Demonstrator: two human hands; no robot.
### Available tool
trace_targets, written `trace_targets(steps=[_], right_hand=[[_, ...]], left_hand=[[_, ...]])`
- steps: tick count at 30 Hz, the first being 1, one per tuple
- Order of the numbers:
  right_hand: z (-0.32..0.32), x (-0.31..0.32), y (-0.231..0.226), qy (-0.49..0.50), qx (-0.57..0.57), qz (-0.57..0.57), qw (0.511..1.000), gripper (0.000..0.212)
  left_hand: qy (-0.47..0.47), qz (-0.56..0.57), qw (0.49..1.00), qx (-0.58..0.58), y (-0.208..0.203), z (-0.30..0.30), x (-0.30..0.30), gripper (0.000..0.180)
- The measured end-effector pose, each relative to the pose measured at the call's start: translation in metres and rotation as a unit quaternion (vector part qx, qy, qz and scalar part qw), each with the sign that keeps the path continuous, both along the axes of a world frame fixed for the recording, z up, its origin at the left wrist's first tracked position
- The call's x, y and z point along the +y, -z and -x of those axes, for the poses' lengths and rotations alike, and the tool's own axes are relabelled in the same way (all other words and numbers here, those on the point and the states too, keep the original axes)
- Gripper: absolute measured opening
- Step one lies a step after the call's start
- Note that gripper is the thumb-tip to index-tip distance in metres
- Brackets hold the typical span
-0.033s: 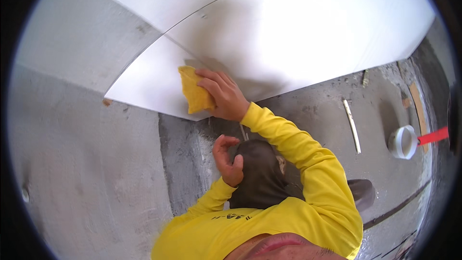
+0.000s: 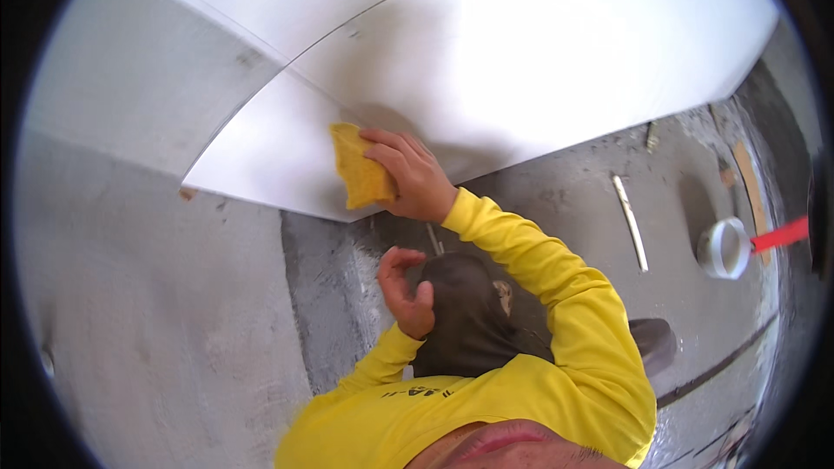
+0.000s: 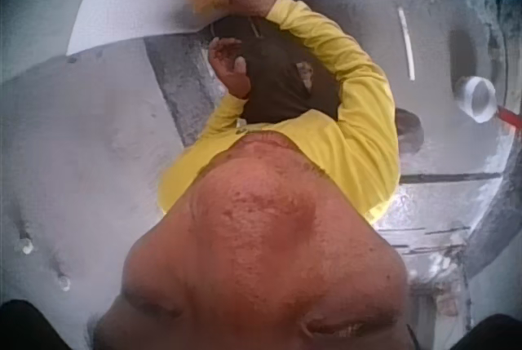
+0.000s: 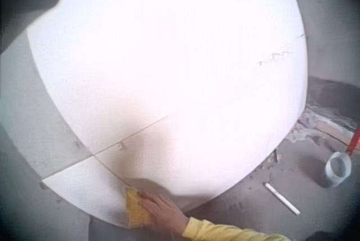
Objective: The person sits on the floor and wipes white wall tiles with a yellow sponge. They repeatedly dip the sponge into a small white bucket of water and scrub the tile surfaces and grout lines.
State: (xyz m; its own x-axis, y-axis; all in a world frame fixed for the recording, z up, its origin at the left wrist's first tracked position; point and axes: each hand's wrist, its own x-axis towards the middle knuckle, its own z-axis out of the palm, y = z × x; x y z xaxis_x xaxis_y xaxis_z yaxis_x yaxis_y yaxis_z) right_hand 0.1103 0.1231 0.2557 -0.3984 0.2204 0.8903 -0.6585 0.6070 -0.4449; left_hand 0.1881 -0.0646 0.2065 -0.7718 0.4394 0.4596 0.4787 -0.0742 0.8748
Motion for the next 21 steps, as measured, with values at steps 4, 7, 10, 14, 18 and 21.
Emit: trace_targets(steps=[4,7,10,14,18,21], right_hand=[[-0.071,0.089,0.047,0.133,-0.067,-0.038,0.988,0.076],[-0.141,0.185,0.072,0.200,-0.124,-0.146,0.961,0.080],[-0.232,0.257,0.078,0.319,-0.306,-0.272,0.855,0.073],[-0.384,0.312,0.078,0.583,-0.207,-0.154,0.770,0.068],[-0.515,0.279,0.146,0.717,-0.348,0.196,0.571,0.085],[-0.553,0.198,0.186,0.713,-0.399,0.289,0.499,0.081]], left_hand=[[-0.017,-0.024,0.999,-0.021,0.013,-0.003,-0.001,0.062],[0.036,0.036,0.999,0.006,0.009,-0.015,0.018,0.059],[0.082,0.057,0.995,-0.001,0.016,-0.009,0.022,0.060],[0.082,0.068,0.993,-0.050,0.021,-0.013,0.044,0.065],[0.143,0.147,0.976,-0.066,0.013,-0.011,0.089,0.059],[0.199,0.277,0.937,-0.078,-0.006,0.004,0.116,0.060]])
